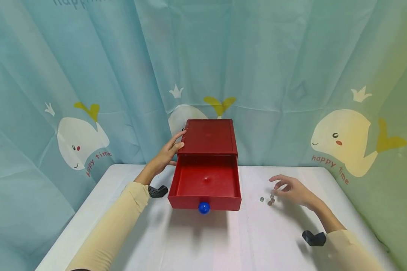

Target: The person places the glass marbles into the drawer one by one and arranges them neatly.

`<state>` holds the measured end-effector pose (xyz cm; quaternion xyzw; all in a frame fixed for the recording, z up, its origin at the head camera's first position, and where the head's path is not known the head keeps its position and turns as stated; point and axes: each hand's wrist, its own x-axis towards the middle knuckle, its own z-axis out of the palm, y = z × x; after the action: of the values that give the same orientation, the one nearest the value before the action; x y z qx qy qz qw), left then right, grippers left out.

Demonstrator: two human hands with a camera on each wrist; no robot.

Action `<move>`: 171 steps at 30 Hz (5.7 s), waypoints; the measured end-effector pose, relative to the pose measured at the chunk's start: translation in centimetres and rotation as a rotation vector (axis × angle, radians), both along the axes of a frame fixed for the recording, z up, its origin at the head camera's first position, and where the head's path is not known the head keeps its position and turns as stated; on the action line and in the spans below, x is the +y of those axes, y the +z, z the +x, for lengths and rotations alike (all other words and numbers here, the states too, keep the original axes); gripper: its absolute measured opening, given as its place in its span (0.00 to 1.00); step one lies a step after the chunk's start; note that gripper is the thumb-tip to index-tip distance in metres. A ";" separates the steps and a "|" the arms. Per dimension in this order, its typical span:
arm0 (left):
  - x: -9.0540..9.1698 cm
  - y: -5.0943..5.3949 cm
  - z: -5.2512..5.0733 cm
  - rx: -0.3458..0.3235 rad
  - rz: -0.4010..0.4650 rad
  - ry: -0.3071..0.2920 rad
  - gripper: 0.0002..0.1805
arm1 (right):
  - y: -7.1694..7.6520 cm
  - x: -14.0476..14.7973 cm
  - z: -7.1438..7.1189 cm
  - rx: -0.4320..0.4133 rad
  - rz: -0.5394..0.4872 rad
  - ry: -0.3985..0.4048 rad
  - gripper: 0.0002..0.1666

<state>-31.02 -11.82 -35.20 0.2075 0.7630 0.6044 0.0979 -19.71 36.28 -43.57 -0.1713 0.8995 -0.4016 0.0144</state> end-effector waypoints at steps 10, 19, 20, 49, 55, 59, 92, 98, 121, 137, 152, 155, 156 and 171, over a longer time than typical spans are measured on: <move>0.0 0.0 0.2 0.000 -0.003 0.002 0.34 | -1.9 0.7 -0.4 0.018 -0.014 0.201 0.21; 0.1 0.0 0.1 0.011 -0.006 0.008 0.33 | -2.0 0.5 -0.6 0.010 0.019 0.230 0.16; 0.1 0.0 0.1 0.012 -0.007 0.010 0.33 | -2.0 0.5 -0.7 0.002 0.025 0.224 0.16; 0.1 0.5 0.1 0.019 0.001 -0.007 0.34 | -1.8 -0.4 -0.1 -0.060 0.102 0.046 0.06; 0.0 0.4 0.1 0.015 0.003 -0.008 0.34 | -2.1 -0.4 -0.1 -0.071 0.086 0.041 0.06; 0.0 0.3 0.1 0.013 0.001 -0.003 0.34 | -2.3 -0.4 -0.1 -0.078 0.080 0.043 0.07; 0.1 -0.1 -0.2 0.005 -0.004 -0.010 0.35 | -1.0 0.3 0.0 0.017 0.110 0.151 0.06; 0.1 -0.1 -0.2 0.003 -0.002 -0.001 0.34 | 0.2 0.6 -0.1 0.113 0.100 0.202 0.08; 0.1 0.1 0.2 -0.004 0.000 -0.014 0.34 | 9.0 -1.2 0.6 0.206 0.165 0.095 0.07; 0.1 0.3 0.3 0.001 0.005 -0.001 0.35 | 14.5 -2.0 0.5 0.347 0.170 0.012 0.09; 0.0 0.0 0.1 0.007 0.007 0.003 0.34 | 18.3 -3.0 0.6 0.386 0.072 -0.044 0.07; 0.0 0.0 0.1 0.007 0.008 0.005 0.34 | 18.9 -3.4 0.7 0.381 0.052 -0.079 0.07; 0.0 0.0 0.1 0.007 0.007 0.006 0.34 | 19.1 -3.5 0.7 0.377 0.048 -0.092 0.06; 0.1 0.2 0.1 0.004 -0.001 -0.002 0.34 | 20.4 -5.5 -0.1 0.404 0.055 -0.039 0.08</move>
<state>-30.90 -11.70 -35.00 0.2091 0.7634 0.6034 0.0972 -19.83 30.80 -23.19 -0.2303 0.8980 -0.3346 -0.1692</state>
